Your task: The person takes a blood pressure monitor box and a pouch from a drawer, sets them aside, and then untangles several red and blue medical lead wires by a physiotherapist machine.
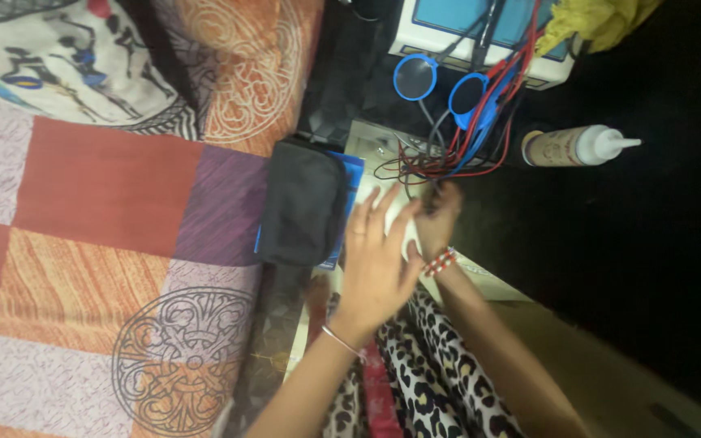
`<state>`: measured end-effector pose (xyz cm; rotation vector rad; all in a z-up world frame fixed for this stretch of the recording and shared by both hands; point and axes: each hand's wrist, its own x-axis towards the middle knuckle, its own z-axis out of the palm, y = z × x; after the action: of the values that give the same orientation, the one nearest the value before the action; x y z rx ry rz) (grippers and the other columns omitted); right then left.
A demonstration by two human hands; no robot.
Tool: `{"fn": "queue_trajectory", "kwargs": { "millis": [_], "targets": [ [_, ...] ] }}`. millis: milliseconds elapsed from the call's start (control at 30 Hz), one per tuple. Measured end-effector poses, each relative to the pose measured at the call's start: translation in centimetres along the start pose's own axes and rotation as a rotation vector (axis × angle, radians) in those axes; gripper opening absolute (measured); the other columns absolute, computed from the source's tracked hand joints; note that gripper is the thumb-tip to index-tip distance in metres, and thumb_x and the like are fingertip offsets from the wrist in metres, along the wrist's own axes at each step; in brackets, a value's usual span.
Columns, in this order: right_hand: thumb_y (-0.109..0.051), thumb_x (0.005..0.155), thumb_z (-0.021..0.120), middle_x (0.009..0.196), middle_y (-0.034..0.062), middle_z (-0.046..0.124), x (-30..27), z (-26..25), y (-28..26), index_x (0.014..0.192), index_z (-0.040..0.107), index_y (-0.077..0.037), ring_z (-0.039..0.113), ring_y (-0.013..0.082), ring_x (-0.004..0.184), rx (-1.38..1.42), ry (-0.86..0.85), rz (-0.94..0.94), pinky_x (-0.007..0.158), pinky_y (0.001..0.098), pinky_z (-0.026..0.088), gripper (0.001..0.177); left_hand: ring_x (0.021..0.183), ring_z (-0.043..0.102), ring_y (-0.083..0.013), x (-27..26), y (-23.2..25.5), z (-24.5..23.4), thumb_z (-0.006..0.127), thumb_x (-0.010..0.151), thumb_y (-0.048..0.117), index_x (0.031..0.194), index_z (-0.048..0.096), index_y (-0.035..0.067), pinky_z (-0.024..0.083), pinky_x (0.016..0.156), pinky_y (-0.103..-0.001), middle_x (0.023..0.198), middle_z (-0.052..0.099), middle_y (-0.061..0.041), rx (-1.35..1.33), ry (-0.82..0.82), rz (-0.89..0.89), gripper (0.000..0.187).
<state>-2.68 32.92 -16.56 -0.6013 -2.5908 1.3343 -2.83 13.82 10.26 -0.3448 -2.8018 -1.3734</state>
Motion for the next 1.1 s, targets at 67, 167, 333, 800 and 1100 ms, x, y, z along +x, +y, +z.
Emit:
{"fn": "queue_trajectory", "kwargs": {
  "millis": [67,167,333,800,1100],
  "targets": [
    [-0.012,0.080,0.086,0.138,0.0197,0.053,2.2,-0.7,1.5,0.151,0.024,0.003,0.059,0.0235,0.119,0.398,0.092,0.074,0.099,0.0357,0.054,0.095,0.149,0.031,-0.0442,-0.8,1.0,1.5,0.063,0.087,0.014,0.145,0.049,0.005,0.025,0.124,-0.055,0.156,0.040,-0.020,-0.068,-0.037,-0.038,0.060],
    [-0.012,0.083,0.098,0.150,0.0224,0.042,5.5,-1.8,1.5,0.152,0.016,0.005,0.048,0.0278,0.135,0.343,0.085,0.072,0.113,0.0377,0.042,0.109,0.147,0.032,-0.0447,-2.1,2.0,2.9,0.064,0.085,0.014,0.143,0.050,0.005,0.025,0.121,-0.057,0.154,0.041,-0.021,-0.053,-0.079,-0.055,0.061],
    [-0.015,0.077,0.090,0.138,0.0140,0.055,8.1,2.1,-0.3,0.145,0.033,-0.001,0.058,0.0217,0.120,0.507,-0.070,0.330,0.102,0.0343,0.050,0.089,0.146,0.032,-0.0471,-2.9,1.5,3.2,0.065,0.084,0.012,0.141,0.050,0.004,0.032,0.116,-0.055,0.153,0.041,-0.023,-0.042,-0.136,-0.109,0.060],
    [-0.024,0.094,0.064,0.087,0.0080,0.071,9.0,-9.6,-7.4,0.102,0.069,-0.003,0.071,0.0173,0.071,0.432,-0.574,0.709,0.067,0.0345,0.059,0.022,0.139,0.029,-0.0530,-2.5,-2.7,7.5,0.082,0.076,0.024,0.150,0.029,-0.003,0.026,0.116,-0.055,0.151,0.030,-0.032,-0.205,-0.143,-0.263,0.095],
    [-0.034,0.107,0.065,0.107,0.0124,0.071,11.5,-15.4,-13.1,0.097,0.053,-0.005,0.069,0.0259,0.100,0.951,-0.724,0.554,0.097,0.0444,0.053,0.033,0.076,0.060,-0.0052,1.7,-2.6,12.1,0.081,0.086,0.025,0.115,0.078,0.003,0.051,0.071,-0.025,0.096,0.076,0.006,-1.123,-0.242,-0.661,0.036]
  ]
}}
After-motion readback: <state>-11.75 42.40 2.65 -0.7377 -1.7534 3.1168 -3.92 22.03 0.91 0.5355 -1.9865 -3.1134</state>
